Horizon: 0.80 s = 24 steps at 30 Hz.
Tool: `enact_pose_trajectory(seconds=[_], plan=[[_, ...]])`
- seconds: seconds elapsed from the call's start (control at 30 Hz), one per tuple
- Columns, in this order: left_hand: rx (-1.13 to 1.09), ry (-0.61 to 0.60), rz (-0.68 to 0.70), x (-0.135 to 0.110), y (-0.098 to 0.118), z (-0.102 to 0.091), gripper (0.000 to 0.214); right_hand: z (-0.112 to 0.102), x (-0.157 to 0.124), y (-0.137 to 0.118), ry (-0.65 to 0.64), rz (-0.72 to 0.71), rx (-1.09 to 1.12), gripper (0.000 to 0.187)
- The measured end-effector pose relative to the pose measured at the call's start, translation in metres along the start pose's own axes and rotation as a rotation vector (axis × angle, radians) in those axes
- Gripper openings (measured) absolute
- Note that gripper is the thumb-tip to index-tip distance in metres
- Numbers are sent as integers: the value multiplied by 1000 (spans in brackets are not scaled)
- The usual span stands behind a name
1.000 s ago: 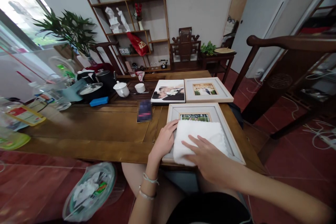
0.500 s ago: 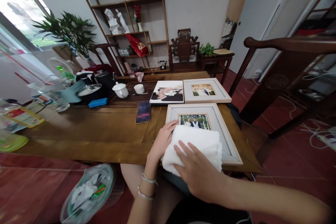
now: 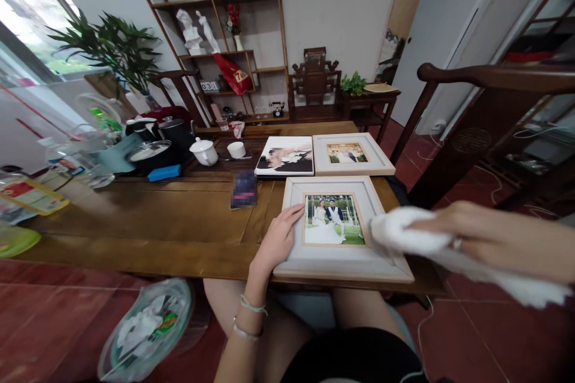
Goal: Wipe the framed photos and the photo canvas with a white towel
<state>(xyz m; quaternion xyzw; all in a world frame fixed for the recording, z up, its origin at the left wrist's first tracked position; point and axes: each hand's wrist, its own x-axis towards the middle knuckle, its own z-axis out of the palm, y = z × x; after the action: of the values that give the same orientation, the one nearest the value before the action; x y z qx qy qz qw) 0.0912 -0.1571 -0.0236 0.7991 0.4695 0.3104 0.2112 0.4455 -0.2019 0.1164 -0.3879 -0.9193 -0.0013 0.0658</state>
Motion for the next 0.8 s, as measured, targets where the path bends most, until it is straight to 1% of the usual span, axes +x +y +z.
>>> enact_pose_trajectory(seconds=[0.03, 0.07, 0.13, 0.17, 0.2, 0.23, 0.27, 0.3, 0.37, 0.43, 0.47, 0.53, 0.6, 0.67, 0.73, 0.8], plan=[[0, 2, 4, 0, 0, 0, 60, -7, 4, 14, 79, 29, -10, 53], [0, 3, 9, 0, 0, 0, 61, -12, 11, 24, 213, 94, -57, 52], [3, 3, 20, 0, -1, 1, 60, -15, 31, 35, 466, 225, -179, 45], [7, 2, 21, 0, -1, 1, 60, -13, 44, 36, 559, 265, -233, 43], [12, 2, 19, 0, -1, 1, 60, -7, 59, 34, 606, 265, -265, 43], [17, 2, 15, 0, -2, 1, 60, 2, 75, 31, 612, 222, -273, 44], [20, 0, 12, 0, -2, 1, 60, 13, 92, 26, 587, 155, -247, 53], [22, -3, 13, 0, -2, 1, 61, 26, 109, 21, 549, 60, -224, 58], [24, -9, 20, 0, -3, 1, 62, 54, 142, 10, 447, -77, -219, 56], [32, -4, 21, 0, -2, 1, 62, 81, 169, -1, 311, -221, -227, 53], [39, 3, 17, 0, -2, 1, 61, 92, 180, -6, 234, -296, -231, 53], [52, 17, 8, 0, -2, 1, 59, 108, 194, -13, 120, -392, -237, 51], [56, 21, 6, 0, -1, 1, 57, 114, 199, -16, 61, -417, -234, 52], [52, 18, 1, 0, 0, 1, 56, 112, 196, -14, 37, -398, -227, 57], [42, 11, -6, 0, 0, 1, 57, 107, 187, -7, 19, -373, -225, 61], [28, 1, 0, -1, 0, 1, 59, 101, 171, 4, 2, -340, -235, 63]])
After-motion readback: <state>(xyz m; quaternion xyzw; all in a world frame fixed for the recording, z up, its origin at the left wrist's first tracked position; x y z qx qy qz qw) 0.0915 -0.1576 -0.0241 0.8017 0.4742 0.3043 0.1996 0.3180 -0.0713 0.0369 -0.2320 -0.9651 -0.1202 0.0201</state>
